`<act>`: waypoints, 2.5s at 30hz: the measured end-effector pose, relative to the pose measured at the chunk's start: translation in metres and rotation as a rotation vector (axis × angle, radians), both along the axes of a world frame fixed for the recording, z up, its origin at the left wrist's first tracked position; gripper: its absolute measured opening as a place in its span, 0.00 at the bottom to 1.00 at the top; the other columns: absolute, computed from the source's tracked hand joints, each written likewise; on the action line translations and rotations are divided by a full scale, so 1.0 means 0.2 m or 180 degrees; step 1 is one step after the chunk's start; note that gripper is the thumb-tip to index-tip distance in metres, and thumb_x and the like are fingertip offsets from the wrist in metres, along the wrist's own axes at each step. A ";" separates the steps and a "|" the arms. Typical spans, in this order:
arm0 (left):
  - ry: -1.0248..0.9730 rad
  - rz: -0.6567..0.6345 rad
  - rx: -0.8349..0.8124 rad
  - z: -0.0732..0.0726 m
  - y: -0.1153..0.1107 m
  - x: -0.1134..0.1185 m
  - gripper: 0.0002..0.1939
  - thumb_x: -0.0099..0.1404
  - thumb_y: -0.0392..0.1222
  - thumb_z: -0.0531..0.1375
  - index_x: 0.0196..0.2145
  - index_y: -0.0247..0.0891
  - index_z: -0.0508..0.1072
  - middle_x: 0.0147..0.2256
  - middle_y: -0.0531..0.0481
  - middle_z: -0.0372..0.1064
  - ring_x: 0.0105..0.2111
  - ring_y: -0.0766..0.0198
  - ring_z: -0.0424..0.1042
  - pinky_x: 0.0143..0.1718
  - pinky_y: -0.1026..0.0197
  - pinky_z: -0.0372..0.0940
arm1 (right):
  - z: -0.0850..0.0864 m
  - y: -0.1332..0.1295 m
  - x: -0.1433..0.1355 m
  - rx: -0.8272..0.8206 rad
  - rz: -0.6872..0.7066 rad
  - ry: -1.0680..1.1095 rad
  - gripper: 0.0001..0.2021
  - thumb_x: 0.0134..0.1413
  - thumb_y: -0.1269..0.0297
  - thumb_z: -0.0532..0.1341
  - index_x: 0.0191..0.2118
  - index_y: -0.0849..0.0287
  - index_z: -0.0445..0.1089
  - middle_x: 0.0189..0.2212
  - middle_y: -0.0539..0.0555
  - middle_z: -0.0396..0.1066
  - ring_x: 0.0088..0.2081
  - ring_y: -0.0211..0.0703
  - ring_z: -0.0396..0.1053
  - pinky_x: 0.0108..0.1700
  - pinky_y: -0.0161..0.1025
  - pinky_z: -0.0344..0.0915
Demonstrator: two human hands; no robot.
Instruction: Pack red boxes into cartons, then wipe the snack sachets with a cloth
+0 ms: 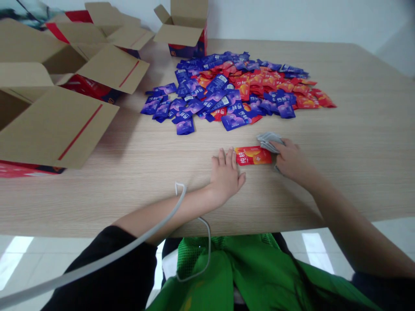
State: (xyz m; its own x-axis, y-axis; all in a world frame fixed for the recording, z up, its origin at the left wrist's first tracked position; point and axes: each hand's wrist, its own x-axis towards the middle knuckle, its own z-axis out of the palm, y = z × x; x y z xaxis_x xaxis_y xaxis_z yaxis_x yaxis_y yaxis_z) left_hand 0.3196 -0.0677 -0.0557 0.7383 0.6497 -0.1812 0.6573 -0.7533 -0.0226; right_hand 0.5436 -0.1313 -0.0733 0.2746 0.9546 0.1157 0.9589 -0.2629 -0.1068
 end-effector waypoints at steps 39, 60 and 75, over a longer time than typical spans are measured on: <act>-0.0029 -0.0020 -0.0004 0.01 0.00 -0.01 0.39 0.75 0.55 0.46 0.72 0.22 0.48 0.73 0.32 0.41 0.71 0.32 0.44 0.63 0.36 0.53 | 0.11 0.11 -0.33 0.0444 0.0252 0.0129 0.29 0.60 0.71 0.49 0.67 0.61 0.62 0.64 0.66 0.58 0.56 0.60 0.62 0.55 0.54 0.61; -0.0008 0.0007 -0.0007 0.01 0.00 0.00 0.39 0.75 0.54 0.47 0.72 0.23 0.47 0.73 0.34 0.40 0.71 0.33 0.44 0.63 0.37 0.54 | -0.09 -0.03 -0.17 0.0256 -0.0270 -0.0210 0.28 0.65 0.63 0.48 0.67 0.63 0.63 0.62 0.71 0.60 0.55 0.66 0.61 0.51 0.60 0.62; -0.0042 -0.0034 -0.0064 0.01 0.00 -0.01 0.40 0.74 0.54 0.48 0.72 0.22 0.47 0.72 0.32 0.41 0.70 0.31 0.43 0.63 0.35 0.53 | 0.03 0.26 -0.48 0.0387 0.0133 0.0006 0.26 0.65 0.65 0.49 0.66 0.64 0.62 0.67 0.69 0.54 0.56 0.62 0.60 0.54 0.56 0.61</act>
State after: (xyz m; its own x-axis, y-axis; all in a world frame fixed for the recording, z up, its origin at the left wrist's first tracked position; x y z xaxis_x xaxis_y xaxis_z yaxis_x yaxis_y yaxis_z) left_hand 0.3182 -0.0676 -0.0536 0.7476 0.6380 -0.1843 0.6493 -0.7605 0.0011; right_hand 0.4479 -0.0792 -0.0680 0.2353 0.9441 0.2308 0.9685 -0.2078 -0.1372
